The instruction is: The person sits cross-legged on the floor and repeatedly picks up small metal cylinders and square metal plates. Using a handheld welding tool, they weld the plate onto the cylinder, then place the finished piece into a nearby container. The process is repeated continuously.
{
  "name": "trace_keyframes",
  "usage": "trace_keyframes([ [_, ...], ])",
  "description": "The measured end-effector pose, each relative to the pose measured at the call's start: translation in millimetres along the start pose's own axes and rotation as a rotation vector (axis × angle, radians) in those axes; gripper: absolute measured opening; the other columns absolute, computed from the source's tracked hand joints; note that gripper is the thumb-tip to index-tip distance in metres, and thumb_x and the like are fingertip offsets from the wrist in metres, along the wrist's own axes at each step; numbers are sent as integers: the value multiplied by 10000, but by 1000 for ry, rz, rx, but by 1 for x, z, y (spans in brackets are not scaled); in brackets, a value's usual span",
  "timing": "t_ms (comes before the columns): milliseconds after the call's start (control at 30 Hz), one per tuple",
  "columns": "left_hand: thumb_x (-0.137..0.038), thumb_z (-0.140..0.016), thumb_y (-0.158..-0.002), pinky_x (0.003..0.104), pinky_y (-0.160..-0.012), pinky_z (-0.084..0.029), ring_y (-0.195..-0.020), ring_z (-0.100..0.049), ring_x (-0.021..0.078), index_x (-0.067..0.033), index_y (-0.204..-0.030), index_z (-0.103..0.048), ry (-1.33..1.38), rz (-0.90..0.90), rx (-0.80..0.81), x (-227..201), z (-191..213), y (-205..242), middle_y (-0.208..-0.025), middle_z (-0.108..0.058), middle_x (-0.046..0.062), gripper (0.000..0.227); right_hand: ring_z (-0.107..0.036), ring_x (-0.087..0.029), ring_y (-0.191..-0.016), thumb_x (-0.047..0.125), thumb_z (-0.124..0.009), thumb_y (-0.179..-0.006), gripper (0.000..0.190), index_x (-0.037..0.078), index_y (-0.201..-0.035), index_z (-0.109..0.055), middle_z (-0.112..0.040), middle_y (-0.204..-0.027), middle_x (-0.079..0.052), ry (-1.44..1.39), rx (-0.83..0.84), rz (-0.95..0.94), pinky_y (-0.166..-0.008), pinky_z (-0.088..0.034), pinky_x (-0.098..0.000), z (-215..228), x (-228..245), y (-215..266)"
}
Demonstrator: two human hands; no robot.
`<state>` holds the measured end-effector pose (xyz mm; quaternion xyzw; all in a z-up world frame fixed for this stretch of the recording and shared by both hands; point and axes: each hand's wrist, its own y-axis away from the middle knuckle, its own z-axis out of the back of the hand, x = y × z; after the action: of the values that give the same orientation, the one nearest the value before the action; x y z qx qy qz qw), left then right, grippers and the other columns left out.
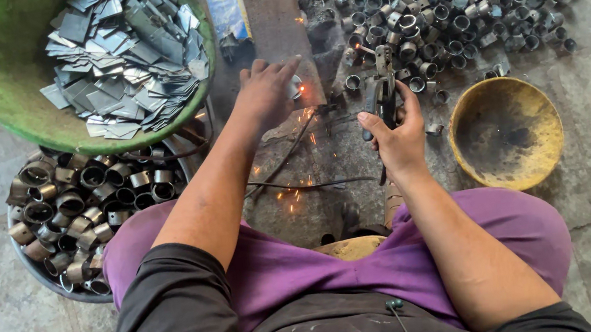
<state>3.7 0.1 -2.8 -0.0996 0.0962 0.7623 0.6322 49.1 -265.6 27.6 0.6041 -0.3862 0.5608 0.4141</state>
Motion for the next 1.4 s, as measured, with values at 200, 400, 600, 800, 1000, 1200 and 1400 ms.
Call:
trace_keyframes([
  [200, -266, -810, -737, 548, -983, -367, -1228, -480, 357, -214, -1502, -474, 19, 8, -52, -4, 3, -2, -1232, -667, 87, 837, -546, -45, -562, 150, -846, -809, 759, 62, -1463, -471, -629, -845, 7, -25, -19, -14, -475, -463, -202, 8, 3, -1],
  [400, -326, -831, -727, 494, -1034, -359, -1230, -491, 328, -179, -1465, -542, 16, -33, -39, -8, 21, -2, -1141, -724, 84, 806, -563, -48, -585, 173, -854, -816, 767, 63, -1473, -473, -628, -882, -5, -29, -26, -11, -481, -482, -205, 14, 10, 1],
  [600, -385, -837, -799, 473, -1054, -385, -1190, -496, 294, -214, -1477, -544, 292, 255, -39, -11, 39, -19, -1145, -724, 98, 758, -583, -57, -612, 154, -829, -829, 757, 67, -1481, -455, -645, -906, -12, -104, -60, -18, -480, -480, -208, 21, 14, 1],
  [800, -373, -860, -669, 439, -940, -551, -1060, -711, 285, -200, -1226, -729, 170, -109, 779, -51, 24, -13, -1140, -765, 80, 598, -578, -100, -590, 120, -778, -840, 733, 75, -1484, -429, -626, -924, -45, -314, -53, -89, -468, -477, -250, 26, 29, 3],
  [1000, -246, -868, -686, 549, -1110, -407, -1325, -496, 417, -136, -1460, -541, 418, -394, -359, -106, 11, -9, -1503, -531, 187, 848, -583, -127, -623, 114, -741, -876, 694, 74, -1494, -427, -609, -950, -60, -425, -36, -29, -519, -508, -284, 40, 47, 8],
  [1200, -254, -822, -869, 458, -1160, -443, -1356, -531, 364, -99, -1468, -550, 427, -291, -421, -87, 54, 1, -1538, -547, 145, 676, -592, -152, -606, 216, -709, -885, 540, 137, -1372, -490, -606, -923, -64, -492, -79, -102, -494, -498, -300, 43, 50, 0],
  [1400, -304, -800, -856, 458, -996, -518, -1169, -648, 379, -108, -1331, -671, 349, -126, -79, -44, 95, 63, -1259, -692, 183, 530, -577, -181, -587, 319, -730, -884, 378, 177, -1160, -513, -581, -891, -54, -580, -34, -270, -480, -479, -332, 23, 41, -10],
])
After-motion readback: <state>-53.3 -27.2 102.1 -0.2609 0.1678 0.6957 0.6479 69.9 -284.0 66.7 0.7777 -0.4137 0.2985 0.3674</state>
